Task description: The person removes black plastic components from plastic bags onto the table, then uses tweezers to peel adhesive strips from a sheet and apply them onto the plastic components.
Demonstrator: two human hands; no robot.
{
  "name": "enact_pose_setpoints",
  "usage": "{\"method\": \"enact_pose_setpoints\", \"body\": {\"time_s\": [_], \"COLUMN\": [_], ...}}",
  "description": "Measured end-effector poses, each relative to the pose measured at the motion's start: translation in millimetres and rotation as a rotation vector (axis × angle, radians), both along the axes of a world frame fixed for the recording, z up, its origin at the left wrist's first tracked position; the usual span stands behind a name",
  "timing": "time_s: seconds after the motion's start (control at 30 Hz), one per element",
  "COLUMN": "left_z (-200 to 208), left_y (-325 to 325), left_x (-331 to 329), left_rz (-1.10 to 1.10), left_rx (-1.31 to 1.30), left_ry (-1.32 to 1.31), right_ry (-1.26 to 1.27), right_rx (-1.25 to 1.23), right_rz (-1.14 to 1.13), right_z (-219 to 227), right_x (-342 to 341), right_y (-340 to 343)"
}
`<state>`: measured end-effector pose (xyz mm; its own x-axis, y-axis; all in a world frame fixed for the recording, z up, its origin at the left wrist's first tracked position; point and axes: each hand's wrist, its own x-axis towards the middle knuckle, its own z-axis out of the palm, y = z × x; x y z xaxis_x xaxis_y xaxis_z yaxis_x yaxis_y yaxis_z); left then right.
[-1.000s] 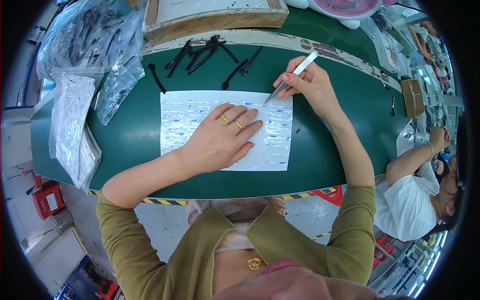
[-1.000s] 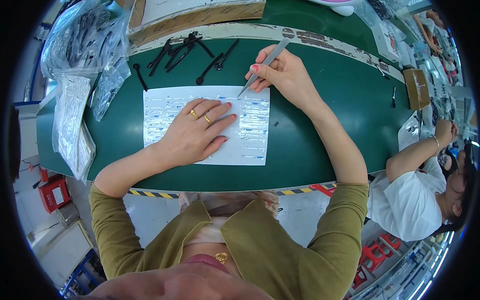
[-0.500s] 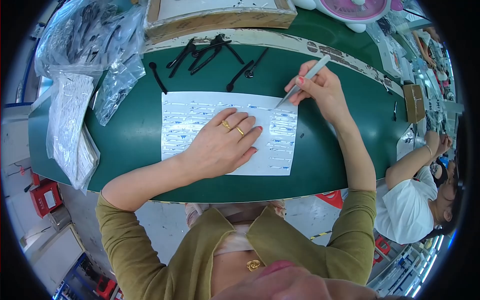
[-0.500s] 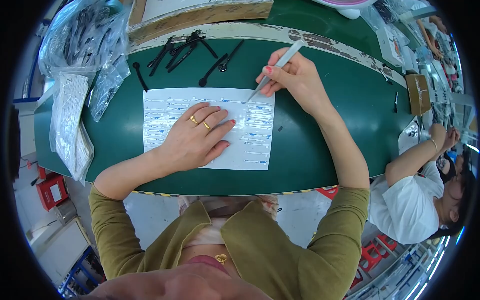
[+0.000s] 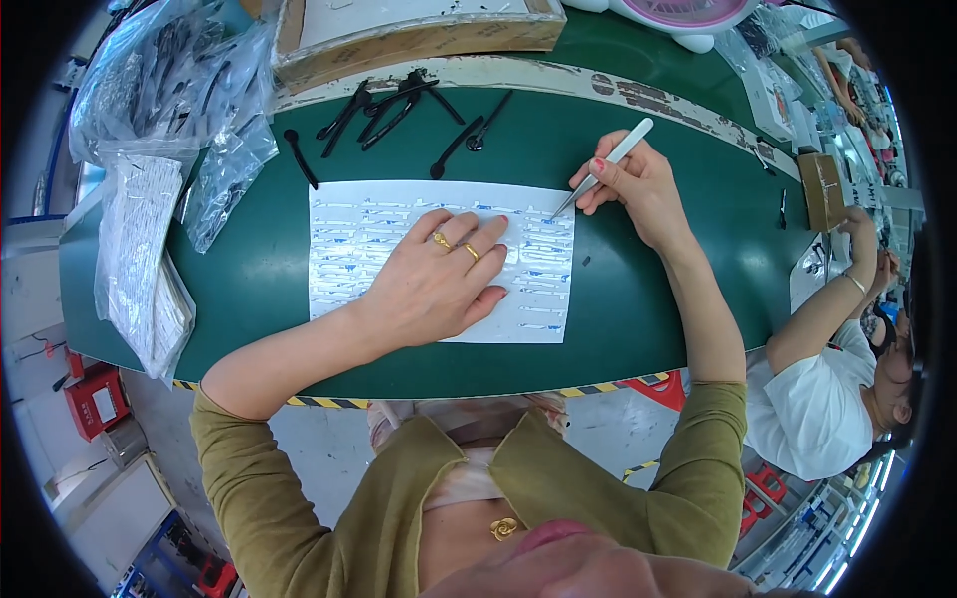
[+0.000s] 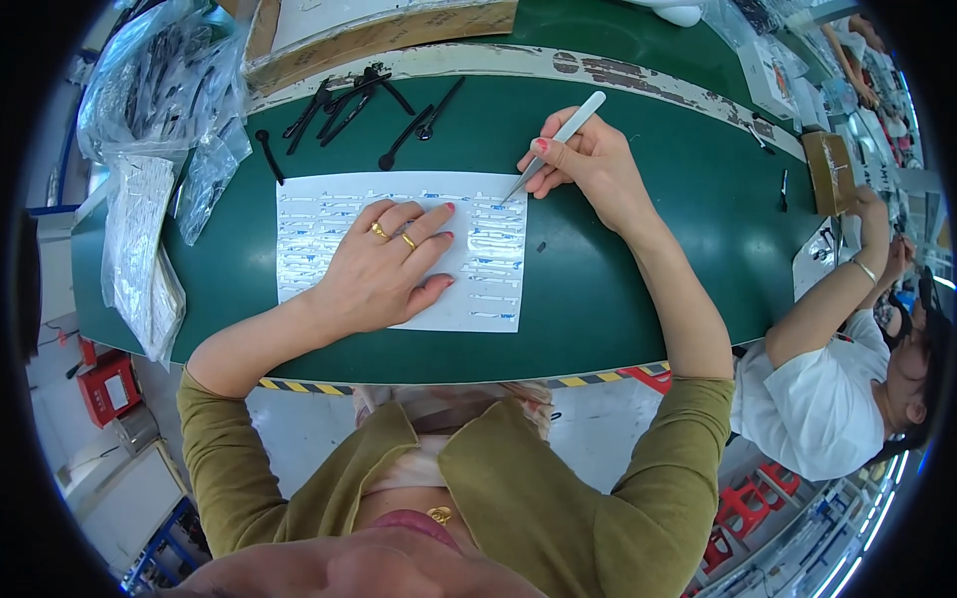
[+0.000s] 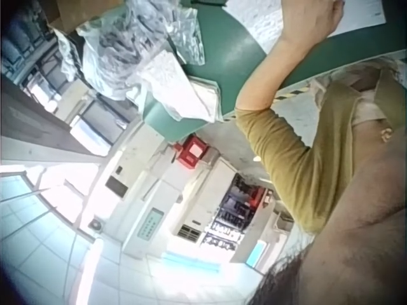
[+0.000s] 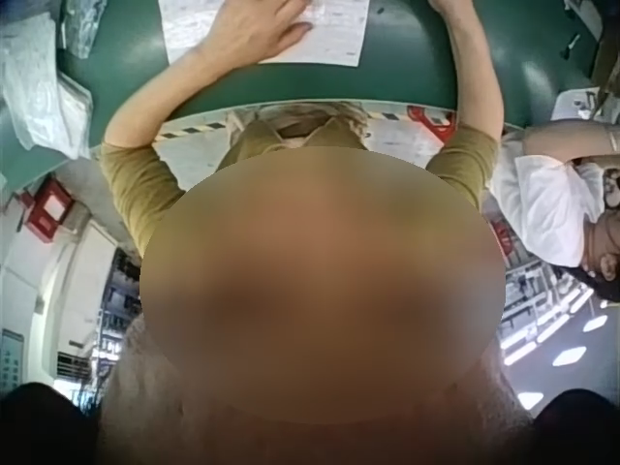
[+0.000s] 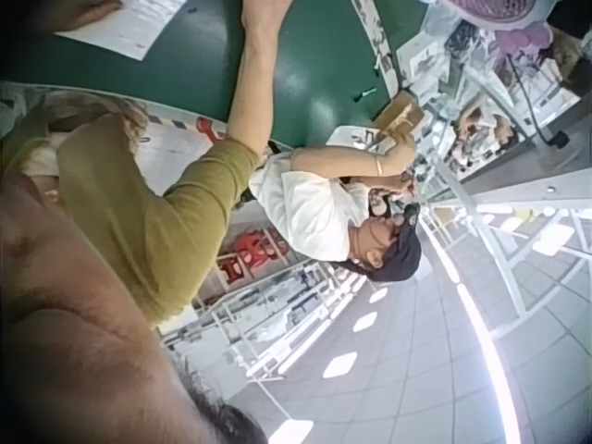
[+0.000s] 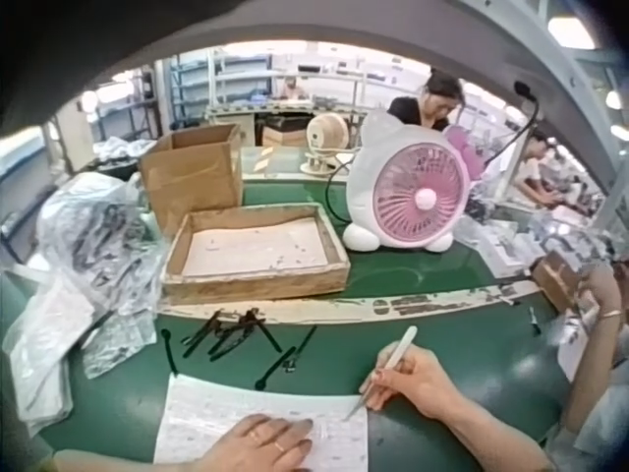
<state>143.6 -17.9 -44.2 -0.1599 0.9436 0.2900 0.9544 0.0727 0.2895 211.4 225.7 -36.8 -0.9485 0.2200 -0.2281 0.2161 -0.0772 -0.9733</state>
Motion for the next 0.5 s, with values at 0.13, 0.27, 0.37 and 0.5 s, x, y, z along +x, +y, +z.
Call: {"method": "enact_pose_setpoints", "body": {"time_s": [0.13,0.27,0.37,0.5], "left_z": [-0.3,2.0,4.3,7.2], "left_y": [-0.5,0.2,0.8,3.8], "left_x": [1.3,3.0,1.2,2.3], "left_rz": [-0.005,-0.010,-0.025,-0.037], "left_rx": [-0.011,-0.026,-0.063,-0.098], "left_ry": [-0.008,0.000,0.016,0.049], "right_ry": [0.008,0.020,0.034,0.092], "right_rx": [-0.031,-0.032,-0.015,-0.035], "right_rz": [0.008,0.016,0.026,0.043], "right_z": [-3.1,-3.7,-4.9,-3.7], "right_x": [1.2,3.3,2.3,6.4], "right_y": [-0.7,-2.0,-2.5,-0.6]}}
